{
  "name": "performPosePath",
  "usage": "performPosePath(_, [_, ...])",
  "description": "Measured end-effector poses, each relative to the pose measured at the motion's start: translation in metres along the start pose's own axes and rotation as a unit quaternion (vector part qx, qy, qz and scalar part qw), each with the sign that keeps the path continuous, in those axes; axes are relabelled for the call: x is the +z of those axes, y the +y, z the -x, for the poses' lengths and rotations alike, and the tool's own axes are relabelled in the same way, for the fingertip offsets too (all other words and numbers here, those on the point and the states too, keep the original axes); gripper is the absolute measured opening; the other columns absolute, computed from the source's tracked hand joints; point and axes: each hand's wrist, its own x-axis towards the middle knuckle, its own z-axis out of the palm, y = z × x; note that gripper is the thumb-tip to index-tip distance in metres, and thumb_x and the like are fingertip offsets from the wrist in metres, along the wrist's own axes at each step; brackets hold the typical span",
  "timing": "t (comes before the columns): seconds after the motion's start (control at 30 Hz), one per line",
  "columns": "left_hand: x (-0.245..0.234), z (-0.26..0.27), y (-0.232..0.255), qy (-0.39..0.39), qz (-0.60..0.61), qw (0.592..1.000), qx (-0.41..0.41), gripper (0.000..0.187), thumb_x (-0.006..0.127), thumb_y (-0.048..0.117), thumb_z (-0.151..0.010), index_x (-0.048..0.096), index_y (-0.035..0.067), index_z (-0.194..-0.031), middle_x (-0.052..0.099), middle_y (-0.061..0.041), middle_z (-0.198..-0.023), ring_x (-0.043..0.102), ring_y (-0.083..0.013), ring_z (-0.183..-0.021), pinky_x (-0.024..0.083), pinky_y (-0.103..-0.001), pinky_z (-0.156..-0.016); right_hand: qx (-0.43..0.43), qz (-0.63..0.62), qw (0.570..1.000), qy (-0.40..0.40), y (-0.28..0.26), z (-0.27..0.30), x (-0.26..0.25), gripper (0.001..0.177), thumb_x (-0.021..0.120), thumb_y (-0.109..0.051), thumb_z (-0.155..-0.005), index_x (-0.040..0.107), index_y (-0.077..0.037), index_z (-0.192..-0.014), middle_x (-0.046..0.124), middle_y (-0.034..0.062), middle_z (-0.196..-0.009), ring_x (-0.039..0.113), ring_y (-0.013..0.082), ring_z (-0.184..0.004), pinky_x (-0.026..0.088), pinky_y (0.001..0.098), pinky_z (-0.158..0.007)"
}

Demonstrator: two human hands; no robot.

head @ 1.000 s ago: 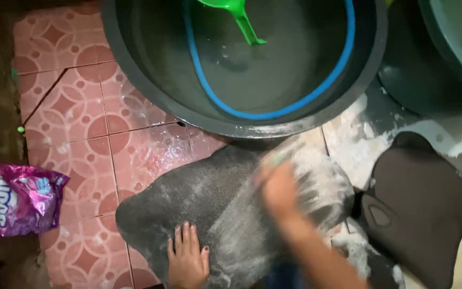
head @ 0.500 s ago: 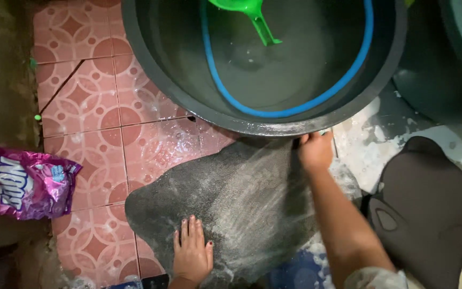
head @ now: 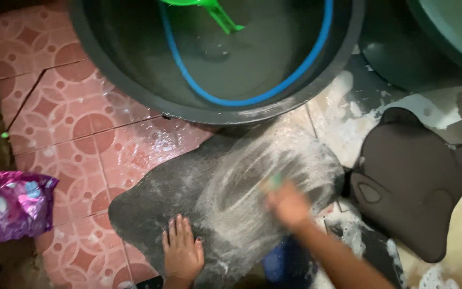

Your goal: The recorder is hand-washing two decorative floor mats using soap, a scrub brush, and a sponge in a bathroom-like setting.

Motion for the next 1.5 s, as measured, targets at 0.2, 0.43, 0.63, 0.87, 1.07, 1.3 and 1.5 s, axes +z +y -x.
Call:
performPosePath(0.2, [-0.008, -0.005, 0.004, 0.012, -0.009, 1.0, 0.007, 0.075, 0.054, 0.032, -0.083, 0.039, -0.007, -0.145, 0.035, -0.026, -0.155, 0.033, -0.0445, -0.144, 0.027, -0.062, -0.113, 0.087, 0.12, 0.966, 0.21, 0.019, -0.067, -0.095, 0.042, 0.059, -0.034, -0.093, 0.07, -0.01, -0.125, 0.061, 0.0308, -0.094, 0.063, 0.0487, -0.074, 0.051, 0.0567, -0.061])
performPosePath(0.43, [-0.008, -0.001, 0.007, -0.003, -0.024, 1.0, -0.001, 0.074, 0.052, 0.032, -0.083, 0.04, -0.007, -0.144, 0.036, -0.027, -0.155, 0.033, -0.045, -0.144, 0.027, -0.063, -0.113, 0.313, -0.179, 0.93, -0.065, -0.128, 0.073, -0.018, 0.053, 0.055, -0.059, -0.093, 0.057, -0.007, -0.107, 0.071, 0.0202, -0.091, 0.07, 0.04, -0.086, 0.054, 0.0536, -0.082])
performPosePath(0.63, [0.002, -0.002, 0.004, 0.043, -0.01, 0.999, 0.015, 0.073, 0.05, 0.032, -0.085, 0.04, -0.006, -0.147, 0.037, -0.026, -0.157, 0.034, -0.0452, -0.145, 0.026, -0.062, -0.116, 0.038, -0.119, 0.973, -0.194, -0.027, 0.067, 0.013, 0.045, 0.06, -0.052, -0.092, 0.058, -0.017, -0.12, 0.066, 0.0151, -0.107, 0.069, 0.0354, -0.096, 0.056, 0.0485, -0.084])
performPosePath(0.87, [-0.004, -0.002, 0.006, 0.021, -0.01, 1.0, 0.003, 0.075, 0.053, 0.032, -0.082, 0.04, -0.008, -0.145, 0.038, -0.027, -0.155, 0.035, -0.0457, -0.143, 0.027, -0.063, -0.114, 0.169, 0.059, 0.97, 0.168, 0.016, -0.046, -0.099, 0.04, 0.061, -0.037, -0.097, 0.069, -0.012, -0.126, 0.065, 0.0225, -0.097, 0.068, 0.0364, -0.08, 0.055, 0.0477, -0.069])
performPosePath(1.07, [-0.001, -0.001, 0.006, 0.041, 0.001, 0.999, 0.005, 0.073, 0.054, 0.031, -0.083, 0.041, -0.007, -0.144, 0.039, -0.026, -0.154, 0.035, -0.0453, -0.144, 0.028, -0.063, -0.113, 0.315, -0.278, 0.907, -0.013, -0.117, 0.03, -0.032, 0.04, 0.056, -0.035, -0.094, 0.052, -0.003, -0.117, 0.069, 0.0223, -0.095, 0.07, 0.0415, -0.088, 0.058, 0.0525, -0.077])
performPosePath(1.3, [-0.004, 0.0, 0.006, 0.017, 0.006, 1.0, -0.004, 0.077, 0.056, 0.034, -0.081, 0.039, -0.007, -0.144, 0.035, -0.025, -0.156, 0.034, -0.0439, -0.143, 0.027, -0.062, -0.113, 0.099, -0.044, 0.979, -0.171, -0.106, 0.029, 0.0, 0.052, 0.052, -0.051, -0.099, 0.056, -0.008, -0.127, 0.067, 0.0206, -0.104, 0.07, 0.0364, -0.088, 0.057, 0.0501, -0.081])
performPosePath(1.5, [-0.003, -0.002, 0.001, -0.02, 0.016, 1.0, -0.007, 0.079, 0.058, 0.036, -0.082, 0.038, -0.008, -0.145, 0.033, -0.026, -0.156, 0.031, -0.0451, -0.144, 0.026, -0.062, -0.113, 0.135, 0.09, 0.984, 0.069, -0.016, -0.141, -0.075, 0.049, 0.053, -0.045, -0.103, 0.061, -0.004, -0.129, 0.065, 0.0281, -0.106, 0.066, 0.0447, -0.091, 0.053, 0.0538, -0.078])
